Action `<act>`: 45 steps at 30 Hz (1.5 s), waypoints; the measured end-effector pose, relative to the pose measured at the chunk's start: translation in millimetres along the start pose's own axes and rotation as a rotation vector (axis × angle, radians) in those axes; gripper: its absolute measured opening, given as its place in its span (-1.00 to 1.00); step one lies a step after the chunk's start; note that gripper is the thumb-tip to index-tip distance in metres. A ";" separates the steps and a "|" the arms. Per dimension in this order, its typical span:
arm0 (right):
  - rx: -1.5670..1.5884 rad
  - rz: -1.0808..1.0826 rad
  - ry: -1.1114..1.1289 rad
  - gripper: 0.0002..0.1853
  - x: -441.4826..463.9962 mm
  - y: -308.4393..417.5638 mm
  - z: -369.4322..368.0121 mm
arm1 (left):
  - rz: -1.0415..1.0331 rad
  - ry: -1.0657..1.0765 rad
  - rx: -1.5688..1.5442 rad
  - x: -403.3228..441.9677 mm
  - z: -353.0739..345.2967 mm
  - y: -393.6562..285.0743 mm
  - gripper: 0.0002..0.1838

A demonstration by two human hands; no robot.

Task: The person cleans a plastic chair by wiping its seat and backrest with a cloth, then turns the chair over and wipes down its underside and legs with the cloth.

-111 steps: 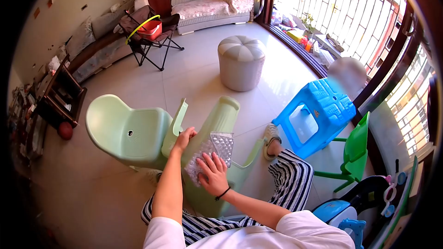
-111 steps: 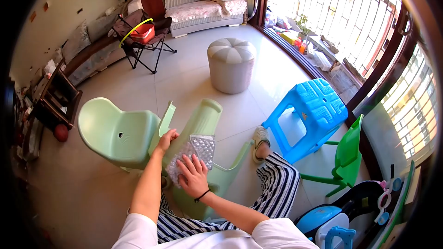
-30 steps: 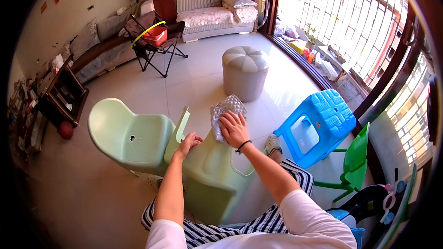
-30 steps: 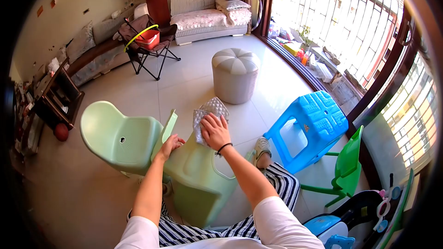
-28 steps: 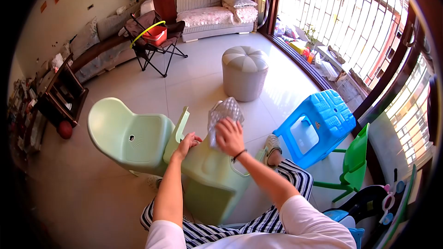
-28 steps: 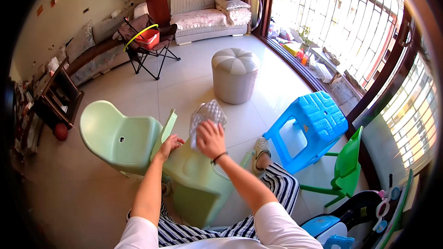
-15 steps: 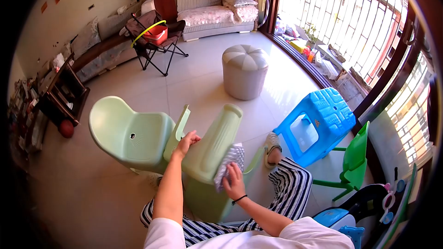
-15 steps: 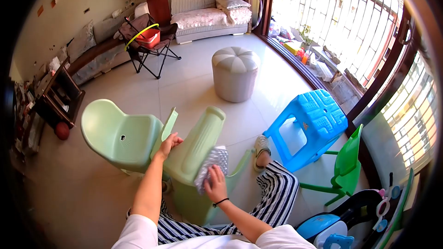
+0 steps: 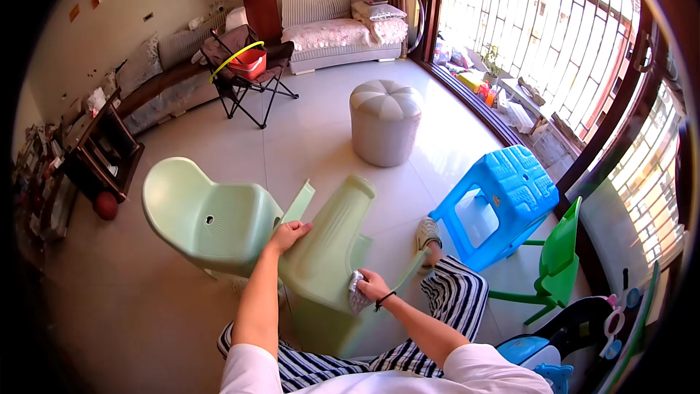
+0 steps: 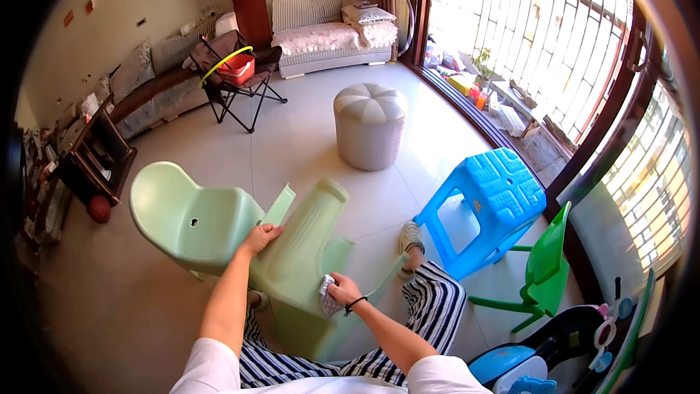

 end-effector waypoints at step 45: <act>-0.775 0.875 -0.244 -0.39 1.7 159.5 -74.3 | -0.134 -0.069 -0.201 -8.1 8.9 20.0 -0.40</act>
Point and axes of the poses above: each hand's wrist, its own x-axis towards the middle knuckle, its own z-axis out of the back of the hand, y = z × x, the point moved 6 cm from there along x, towards the middle knuckle, and after that the axes turned 14 degrees about z, right-handed, at the moved point
